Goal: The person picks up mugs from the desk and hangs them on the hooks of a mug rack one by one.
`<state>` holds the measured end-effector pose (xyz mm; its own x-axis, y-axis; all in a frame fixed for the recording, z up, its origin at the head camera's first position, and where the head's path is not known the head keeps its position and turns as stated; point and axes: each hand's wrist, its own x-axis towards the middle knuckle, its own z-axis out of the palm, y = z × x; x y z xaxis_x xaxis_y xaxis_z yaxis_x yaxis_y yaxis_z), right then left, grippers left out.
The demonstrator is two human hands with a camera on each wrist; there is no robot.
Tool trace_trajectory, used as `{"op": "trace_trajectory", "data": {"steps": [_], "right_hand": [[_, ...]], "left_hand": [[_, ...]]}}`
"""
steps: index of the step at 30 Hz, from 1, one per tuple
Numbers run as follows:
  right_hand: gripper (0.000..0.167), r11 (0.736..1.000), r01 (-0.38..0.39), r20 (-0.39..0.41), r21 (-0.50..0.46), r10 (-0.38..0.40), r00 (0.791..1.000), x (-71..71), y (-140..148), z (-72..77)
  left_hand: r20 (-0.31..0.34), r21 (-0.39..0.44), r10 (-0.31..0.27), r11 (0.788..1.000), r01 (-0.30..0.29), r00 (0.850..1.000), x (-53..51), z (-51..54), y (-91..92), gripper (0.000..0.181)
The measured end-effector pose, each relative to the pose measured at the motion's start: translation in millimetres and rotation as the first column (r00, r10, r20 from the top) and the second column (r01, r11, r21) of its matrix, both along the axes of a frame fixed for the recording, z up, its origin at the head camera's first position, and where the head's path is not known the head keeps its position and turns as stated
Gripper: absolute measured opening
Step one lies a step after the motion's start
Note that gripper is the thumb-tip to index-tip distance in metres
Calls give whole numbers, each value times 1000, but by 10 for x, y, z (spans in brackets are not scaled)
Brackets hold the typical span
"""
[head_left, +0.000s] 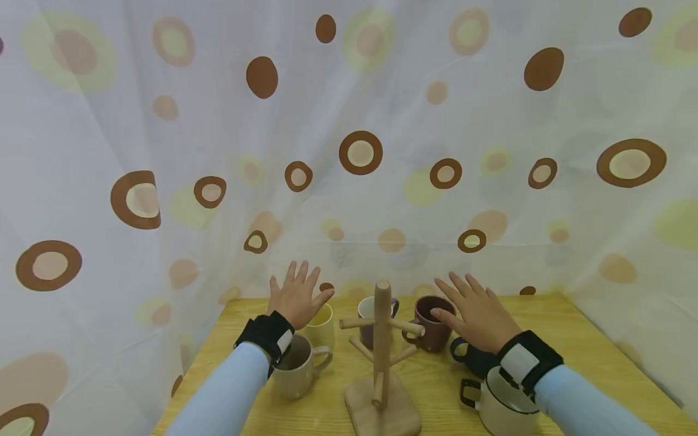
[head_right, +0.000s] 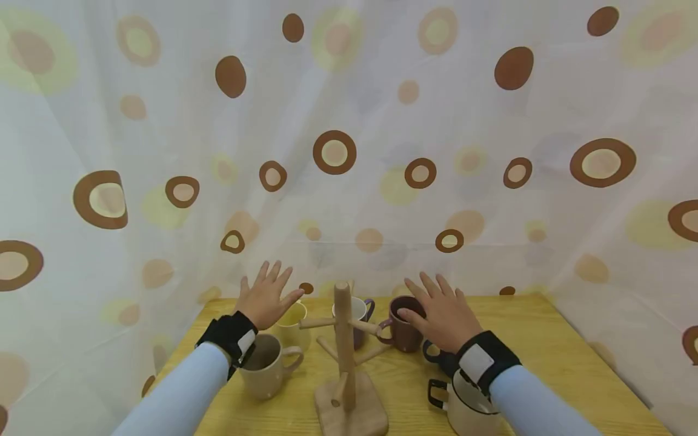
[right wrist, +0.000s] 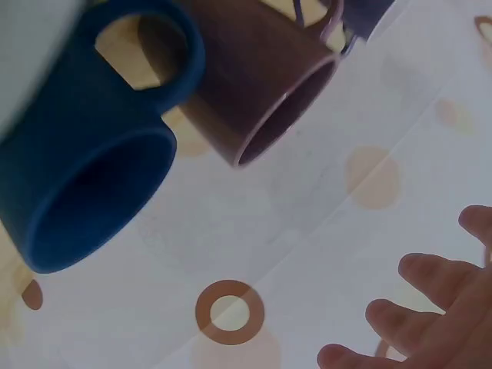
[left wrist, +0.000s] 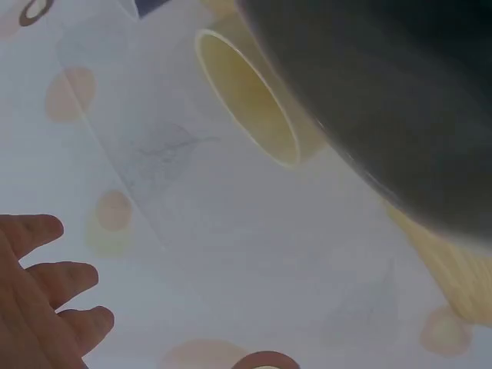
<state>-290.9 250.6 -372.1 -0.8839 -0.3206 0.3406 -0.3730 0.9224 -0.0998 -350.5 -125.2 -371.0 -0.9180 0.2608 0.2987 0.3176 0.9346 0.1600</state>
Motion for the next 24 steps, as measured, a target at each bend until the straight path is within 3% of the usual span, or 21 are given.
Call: {"op": "trace_trajectory", "data": {"steps": [3, 6, 9, 12, 16, 20, 24], "right_hand": [[69, 999, -34, -12, -8, 34, 999, 238, 57, -88], [68, 999, -43, -4, -21, 43, 999, 444, 129, -181], [68, 1000, -18, 7, -22, 18, 1000, 607, 236, -296], [67, 1000, 7, -6, -18, -7, 1000, 703, 332, -435], [65, 1000, 9, -30, -24, -10, 999, 807, 439, -709], [65, 1000, -5, -90, 25, 7, 996, 860, 481, -956], [69, 991, 32, -176, 133, -8, 984, 857, 491, -1076]], "left_hand": [[-14, 43, -55, 998, 56, 998, 193, 21, 23, 71], [-89, 115, -110, 986, 120, 990, 403, 33, 24, 66], [-178, 206, -154, 960, 190, 972, 612, 28, 62, 59], [-225, 284, -182, 927, 243, 957, 799, 12, 122, 54], [-216, 361, -232, 883, 299, 948, 993, -95, 219, 53], [-195, 433, -253, 845, 314, 948, 1130, -207, 290, 52], [-199, 468, -252, 825, 318, 947, 1218, -292, 345, 52]]}}
